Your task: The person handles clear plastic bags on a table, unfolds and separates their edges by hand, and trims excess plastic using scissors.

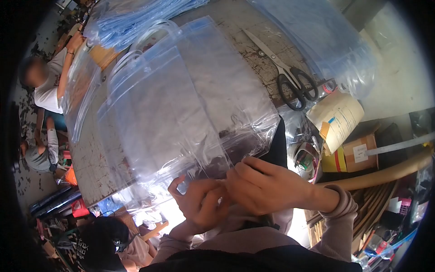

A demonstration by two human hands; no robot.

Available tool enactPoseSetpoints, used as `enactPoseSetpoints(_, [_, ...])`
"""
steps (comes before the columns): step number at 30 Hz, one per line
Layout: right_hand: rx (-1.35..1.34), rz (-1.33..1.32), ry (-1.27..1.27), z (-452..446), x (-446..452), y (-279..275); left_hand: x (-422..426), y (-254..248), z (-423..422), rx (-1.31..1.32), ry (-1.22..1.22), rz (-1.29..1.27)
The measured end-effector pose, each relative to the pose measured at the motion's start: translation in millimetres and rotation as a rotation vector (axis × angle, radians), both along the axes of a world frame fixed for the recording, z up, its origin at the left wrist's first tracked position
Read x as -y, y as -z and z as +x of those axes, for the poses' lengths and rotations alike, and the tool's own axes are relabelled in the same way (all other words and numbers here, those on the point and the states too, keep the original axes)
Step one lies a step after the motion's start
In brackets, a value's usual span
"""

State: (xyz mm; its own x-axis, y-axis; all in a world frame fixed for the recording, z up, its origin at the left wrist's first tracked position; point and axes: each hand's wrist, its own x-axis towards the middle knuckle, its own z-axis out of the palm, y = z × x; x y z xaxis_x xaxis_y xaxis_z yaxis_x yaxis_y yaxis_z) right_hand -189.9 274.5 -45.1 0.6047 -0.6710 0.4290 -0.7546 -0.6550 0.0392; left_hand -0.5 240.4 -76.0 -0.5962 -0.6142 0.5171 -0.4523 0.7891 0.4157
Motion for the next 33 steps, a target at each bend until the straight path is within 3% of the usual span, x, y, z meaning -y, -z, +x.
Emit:
enactPoseSetpoints(11, [0.077,0.279,0.039,12,-1,-6,-19,3,9,0.060,0.004,-0.175])
enactPoseSetpoints(14, [0.024,0.194,0.104,15,5,4,-23,-1,13,0.087,0.006,-0.190])
enactPoseSetpoints(16, [-0.094,-0.091,0.397,-1,30,25,-27,5,19,0.014,0.131,-0.209])
enactPoseSetpoints(17, [0.104,0.005,0.391,-15,54,0,-32,8,21,0.015,0.146,-0.209])
enactPoseSetpoints(18, [0.124,0.054,0.527,-20,68,-17,-33,11,20,-0.038,0.140,-0.182])
enactPoseSetpoints(20, [-0.027,-0.189,0.529,-27,96,-20,-28,1,19,-0.050,0.096,-0.054])
enactPoseSetpoints(23, [0.071,-0.132,0.481,-27,108,-26,-13,-1,23,0.022,0.029,-0.157])
enactPoseSetpoints(29, [0.464,0.117,0.601,-26,69,-20,-5,-2,18,-0.031,-0.070,-0.162])
enactPoseSetpoints(33, [0.481,0.102,0.636,-20,43,-8,-4,3,17,-0.030,-0.051,-0.158])
